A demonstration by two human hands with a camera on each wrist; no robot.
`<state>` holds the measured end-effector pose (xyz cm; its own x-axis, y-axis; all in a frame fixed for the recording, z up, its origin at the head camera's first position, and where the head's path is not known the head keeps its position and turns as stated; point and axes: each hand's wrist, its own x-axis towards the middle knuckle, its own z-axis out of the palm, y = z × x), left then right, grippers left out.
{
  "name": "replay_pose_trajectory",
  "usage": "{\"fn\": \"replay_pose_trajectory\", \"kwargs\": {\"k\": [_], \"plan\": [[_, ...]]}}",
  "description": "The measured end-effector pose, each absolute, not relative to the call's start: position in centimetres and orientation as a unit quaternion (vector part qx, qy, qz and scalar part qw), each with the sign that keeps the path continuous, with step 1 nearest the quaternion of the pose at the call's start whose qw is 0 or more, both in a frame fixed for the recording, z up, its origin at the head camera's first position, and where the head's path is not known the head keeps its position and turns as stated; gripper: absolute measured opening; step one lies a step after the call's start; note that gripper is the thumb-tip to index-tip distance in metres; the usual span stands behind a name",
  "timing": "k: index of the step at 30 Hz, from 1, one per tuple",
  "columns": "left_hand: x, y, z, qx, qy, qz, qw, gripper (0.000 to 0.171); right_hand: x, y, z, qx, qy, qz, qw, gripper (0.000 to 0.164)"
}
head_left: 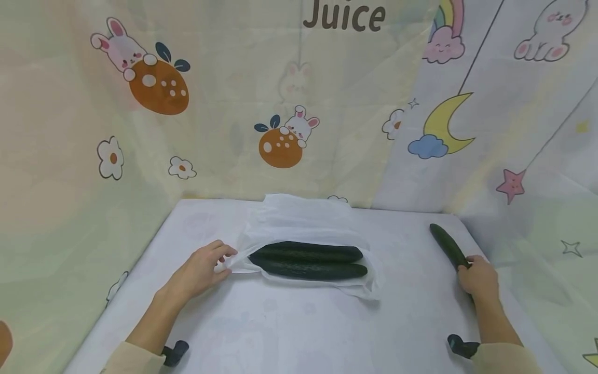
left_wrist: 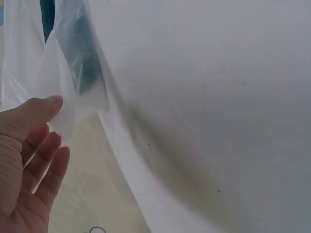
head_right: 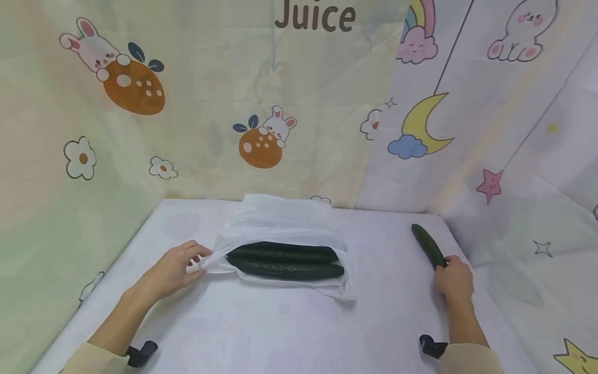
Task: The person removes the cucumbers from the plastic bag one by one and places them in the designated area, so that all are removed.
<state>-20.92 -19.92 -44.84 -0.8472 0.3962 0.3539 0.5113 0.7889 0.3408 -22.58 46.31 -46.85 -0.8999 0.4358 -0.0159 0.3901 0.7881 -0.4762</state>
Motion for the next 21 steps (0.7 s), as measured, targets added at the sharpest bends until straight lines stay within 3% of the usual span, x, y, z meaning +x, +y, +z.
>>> {"fn": "replay_pose_trajectory", "kwargs": {"k": [7,21], "plan": [[-20.9,-19.7,-44.7,-0.239,-0.94,-0.21,0.124,0.045,-22.6,45.4,-46.5,-0.228,-0.94,0.241,0.074,0.072],[-20.7,-19.5,-45.0,-0.248,-0.938,-0.201,0.133,0.057,-22.4,39.9,-44.4,-0.065,-0.949,0.265,0.157,0.064]]}}
